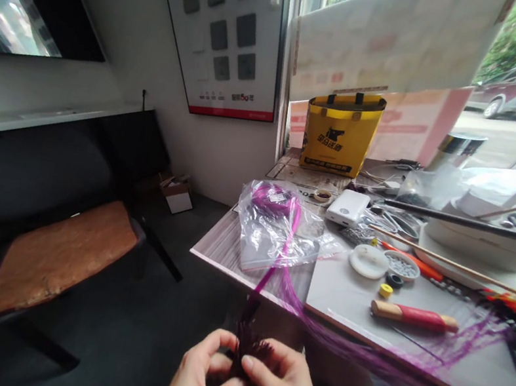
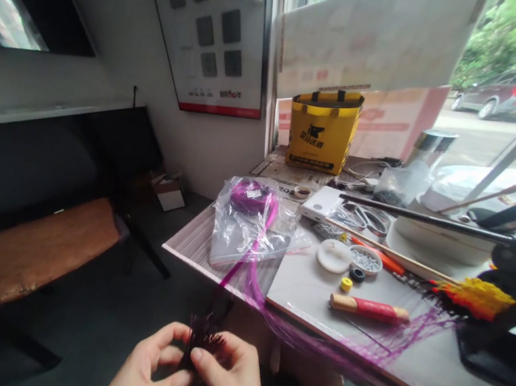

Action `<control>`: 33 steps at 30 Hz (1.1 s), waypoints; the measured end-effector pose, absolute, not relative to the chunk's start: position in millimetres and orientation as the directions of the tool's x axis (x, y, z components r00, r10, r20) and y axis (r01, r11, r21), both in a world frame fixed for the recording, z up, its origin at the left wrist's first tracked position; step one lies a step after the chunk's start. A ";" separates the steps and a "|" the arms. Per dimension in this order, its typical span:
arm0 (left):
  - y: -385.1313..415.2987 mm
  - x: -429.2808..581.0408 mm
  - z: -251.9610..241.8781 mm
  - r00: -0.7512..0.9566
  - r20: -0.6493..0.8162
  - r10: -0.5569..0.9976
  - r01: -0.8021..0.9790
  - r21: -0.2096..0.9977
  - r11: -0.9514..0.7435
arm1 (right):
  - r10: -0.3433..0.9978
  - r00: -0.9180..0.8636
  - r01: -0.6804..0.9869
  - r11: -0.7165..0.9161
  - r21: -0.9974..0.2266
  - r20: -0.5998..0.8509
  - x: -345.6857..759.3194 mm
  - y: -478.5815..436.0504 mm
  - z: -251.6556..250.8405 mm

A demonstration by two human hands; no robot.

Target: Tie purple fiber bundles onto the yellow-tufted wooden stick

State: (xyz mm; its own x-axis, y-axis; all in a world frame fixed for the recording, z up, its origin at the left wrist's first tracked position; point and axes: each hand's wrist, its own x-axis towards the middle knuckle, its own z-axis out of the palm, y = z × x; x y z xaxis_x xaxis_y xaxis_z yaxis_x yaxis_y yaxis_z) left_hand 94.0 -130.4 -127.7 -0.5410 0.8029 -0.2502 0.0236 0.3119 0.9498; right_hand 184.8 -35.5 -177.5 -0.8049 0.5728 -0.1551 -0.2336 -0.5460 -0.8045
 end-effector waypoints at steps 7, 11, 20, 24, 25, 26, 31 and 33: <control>-129.4 85.3 -141.7 -0.380 -0.310 0.872 -0.223 0.945 0.238 | 0.586 -0.791 -0.218 -0.540 -0.813 -0.177 186.4 -35.1 -183.3; -126.5 86.9 -146.6 -0.421 -0.274 0.865 -0.241 0.953 0.185 | 0.590 -0.784 -0.207 -0.541 -0.815 -0.193 188.5 -35.3 -173.1; -130.4 90.1 -149.8 -0.429 -0.282 0.858 -0.345 0.929 0.132 | 0.566 -0.795 -0.177 -0.561 -0.809 -0.218 191.7 -33.0 -167.4; -131.8 89.5 -153.0 -0.428 -0.251 0.868 -0.317 0.941 0.116 | 0.569 -0.790 -0.192 -0.581 -0.791 -0.226 194.6 -35.5 -164.7; -131.9 89.5 -153.1 -0.429 -0.250 0.868 -0.316 0.942 0.115 | 0.577 -0.785 -0.198 -0.580 -0.791 -0.227 195.2 -36.2 -164.2; -132.0 89.5 -152.6 -0.434 -0.252 0.865 -0.317 0.941 0.115 | 0.584 -0.780 -0.201 -0.576 -0.793 -0.227 195.6 -36.7 -163.7; -133.2 82.8 -139.8 -0.476 -0.259 0.841 -0.296 0.947 0.124 | 0.554 -0.814 -0.194 -0.545 -0.816 -0.176 187.7 -30.3 -155.6; -133.9 75.3 -132.5 -0.533 -0.251 0.808 -0.293 0.951 0.102 | 0.509 -0.850 -0.179 -0.525 -0.832 -0.138 176.5 -24.9 -149.8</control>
State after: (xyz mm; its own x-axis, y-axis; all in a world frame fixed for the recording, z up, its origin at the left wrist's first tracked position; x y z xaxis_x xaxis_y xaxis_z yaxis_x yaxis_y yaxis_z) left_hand 75.3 -133.9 -132.5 -0.5332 0.8080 -0.2508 -0.2928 0.1019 0.9507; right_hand 176.5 -24.9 -149.8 -0.8499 0.5086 -0.1378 -0.1789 -0.5245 -0.8324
